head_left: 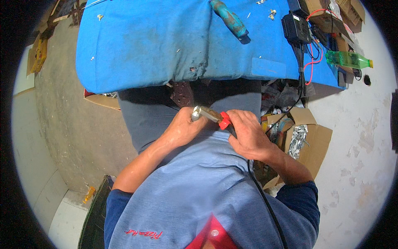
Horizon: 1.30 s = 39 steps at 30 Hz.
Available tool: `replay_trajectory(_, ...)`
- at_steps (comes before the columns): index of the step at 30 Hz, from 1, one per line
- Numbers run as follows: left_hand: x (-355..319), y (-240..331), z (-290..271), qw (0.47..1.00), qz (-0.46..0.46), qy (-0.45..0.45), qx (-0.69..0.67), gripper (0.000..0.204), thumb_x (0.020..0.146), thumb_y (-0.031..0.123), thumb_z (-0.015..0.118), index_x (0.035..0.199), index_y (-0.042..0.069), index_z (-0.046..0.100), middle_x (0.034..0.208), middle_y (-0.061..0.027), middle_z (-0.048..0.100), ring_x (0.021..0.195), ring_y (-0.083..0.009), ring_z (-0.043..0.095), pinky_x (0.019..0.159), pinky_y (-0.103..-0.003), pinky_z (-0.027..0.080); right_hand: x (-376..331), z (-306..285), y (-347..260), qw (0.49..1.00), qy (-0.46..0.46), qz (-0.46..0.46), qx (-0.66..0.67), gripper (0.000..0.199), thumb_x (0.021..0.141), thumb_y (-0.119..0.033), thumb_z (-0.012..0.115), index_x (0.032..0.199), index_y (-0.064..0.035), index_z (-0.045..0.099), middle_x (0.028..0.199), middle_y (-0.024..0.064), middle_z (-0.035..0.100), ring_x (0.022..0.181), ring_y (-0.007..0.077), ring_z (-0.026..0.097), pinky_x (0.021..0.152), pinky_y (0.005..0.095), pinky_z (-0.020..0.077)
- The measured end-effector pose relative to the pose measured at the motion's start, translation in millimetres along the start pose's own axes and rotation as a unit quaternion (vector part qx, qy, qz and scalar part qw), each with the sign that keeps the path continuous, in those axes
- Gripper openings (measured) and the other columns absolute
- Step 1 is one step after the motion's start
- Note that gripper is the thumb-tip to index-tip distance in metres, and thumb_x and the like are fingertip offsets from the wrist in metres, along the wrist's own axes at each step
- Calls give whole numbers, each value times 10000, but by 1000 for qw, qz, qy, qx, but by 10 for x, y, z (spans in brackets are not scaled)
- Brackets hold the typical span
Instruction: The person uses a screwdriver and pliers to pry apart and remove components from a white plastic electrical housing while holding it.
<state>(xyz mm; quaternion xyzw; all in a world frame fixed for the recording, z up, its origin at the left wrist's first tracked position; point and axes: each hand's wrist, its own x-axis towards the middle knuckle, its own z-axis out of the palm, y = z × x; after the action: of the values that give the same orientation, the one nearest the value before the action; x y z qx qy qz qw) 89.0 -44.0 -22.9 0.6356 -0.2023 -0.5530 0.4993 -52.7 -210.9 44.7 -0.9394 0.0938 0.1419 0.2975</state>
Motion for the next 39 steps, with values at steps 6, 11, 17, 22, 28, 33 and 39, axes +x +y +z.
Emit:
replay_trajectory(6,-10,16,41,999,21,25,42,219,881,174,547,881,-21,646,621,-74,556,623,-99,484,567,-363,436,-10,25,-42,994,-40,47,91,554,726,-49,529,1250,79,403,1154,276,505,1070,436,483,961,476,392)
replay_trajectory(11,-1,-26,59,998,-5,35,53,226,882,186,553,886,-20,646,644,-113,581,636,-111,519,589,-366,456,4,8,-44,992,-66,51,93,555,738,-29,533,1268,64,398,1171,276,491,1117,434,475,973,471,395)
replay_trajectory(17,-51,21,276,995,28,-5,99,247,882,224,585,885,-19,629,699,-203,606,634,-310,587,614,-414,465,81,132,58,996,-17,18,82,499,721,-31,518,1210,42,453,1055,247,542,1020,430,517,911,476,418)
replay_trajectory(22,3,145,304,995,14,9,94,255,922,187,589,800,-35,561,595,-65,475,585,-105,403,524,-342,384,35,1,91,971,4,61,233,450,751,-32,496,1196,31,496,1032,246,577,983,410,566,856,423,456)
replay_trajectory(28,29,-111,256,996,18,24,89,244,941,184,580,807,-19,569,601,-1,439,585,-82,381,506,-311,353,-138,-40,130,973,-77,129,176,500,760,-46,498,1255,27,475,1002,250,601,959,418,597,827,424,472)
replay_trajectory(33,41,-185,182,998,39,34,35,163,948,125,554,862,-3,606,667,56,466,612,-52,380,509,-273,343,-159,-15,81,978,-69,113,160,570,762,-36,524,1308,78,403,1132,284,557,1079,436,548,934,438,443)
replay_trajectory(39,-12,-85,165,999,15,42,7,187,891,153,555,899,-4,656,628,-98,554,598,-120,490,572,-346,441,-128,14,-27,986,-79,92,118,647,756,-7,531,1352,114,307,1291,311,432,1212,453,430,1043,455,355)
